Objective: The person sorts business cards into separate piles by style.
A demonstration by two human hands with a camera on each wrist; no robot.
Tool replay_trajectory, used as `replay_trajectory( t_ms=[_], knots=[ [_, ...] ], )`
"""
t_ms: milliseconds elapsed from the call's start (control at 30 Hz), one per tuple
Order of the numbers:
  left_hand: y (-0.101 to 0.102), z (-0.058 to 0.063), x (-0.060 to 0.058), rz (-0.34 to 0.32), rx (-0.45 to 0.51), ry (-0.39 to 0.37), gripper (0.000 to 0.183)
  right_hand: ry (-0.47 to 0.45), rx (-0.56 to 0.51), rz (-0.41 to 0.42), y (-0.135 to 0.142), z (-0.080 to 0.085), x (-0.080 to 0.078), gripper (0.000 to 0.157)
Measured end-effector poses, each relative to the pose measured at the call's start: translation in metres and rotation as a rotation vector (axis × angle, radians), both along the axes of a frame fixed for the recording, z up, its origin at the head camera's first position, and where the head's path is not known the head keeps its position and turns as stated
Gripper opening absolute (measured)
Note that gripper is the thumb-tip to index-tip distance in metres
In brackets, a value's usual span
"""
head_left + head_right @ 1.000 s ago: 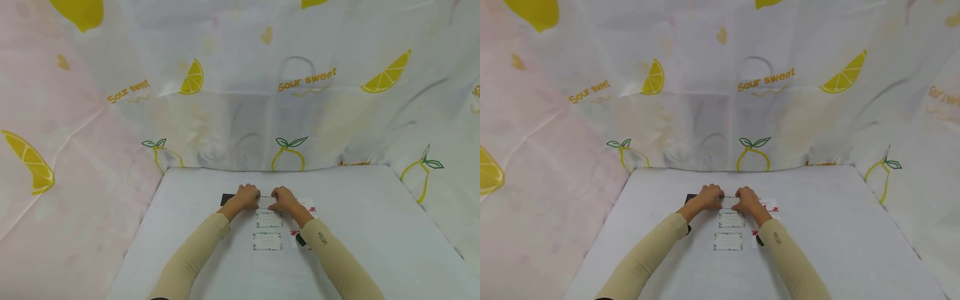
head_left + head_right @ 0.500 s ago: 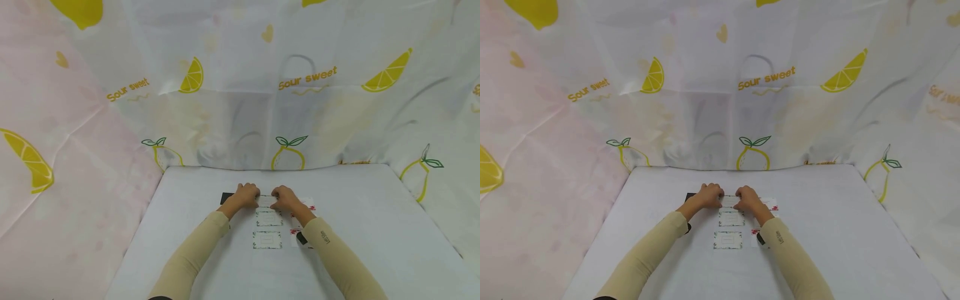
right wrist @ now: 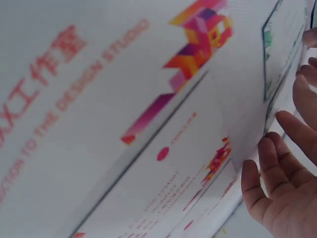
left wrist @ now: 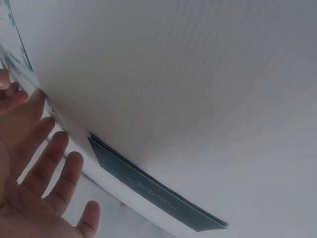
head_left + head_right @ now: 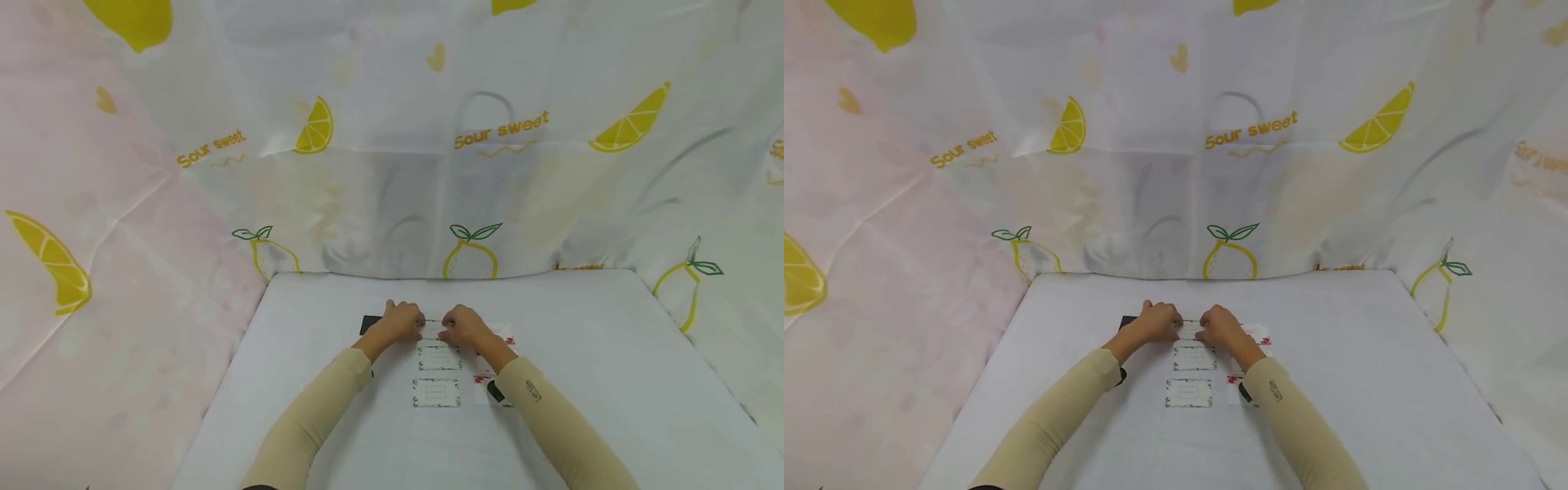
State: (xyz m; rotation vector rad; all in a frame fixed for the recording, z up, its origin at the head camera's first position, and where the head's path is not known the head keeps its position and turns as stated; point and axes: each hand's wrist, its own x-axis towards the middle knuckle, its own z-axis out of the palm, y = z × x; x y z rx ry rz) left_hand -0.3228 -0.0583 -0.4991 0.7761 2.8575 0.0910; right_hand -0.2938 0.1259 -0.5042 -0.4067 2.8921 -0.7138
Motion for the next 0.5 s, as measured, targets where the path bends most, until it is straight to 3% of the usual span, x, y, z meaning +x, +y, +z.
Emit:
replay_trajectory(
  t_ms=[167,267,500],
  knots=[
    [-0.007,0.005,0.004,-0.001,0.050,0.021,0.036,0.020,0.002,-0.001,-0.002,0.004,0.004,0.028],
    [-0.012,0.011,0.009,-0.022,0.067,0.064,0.043,0.087,0.005,-0.013,0.000,0.010,0.010,0.032],
    [-0.038,0.016,0.032,-0.093,0.020,0.083,0.077,0.218,0.067,-0.011,0.022,0.012,0.032,0.070]
  ],
)
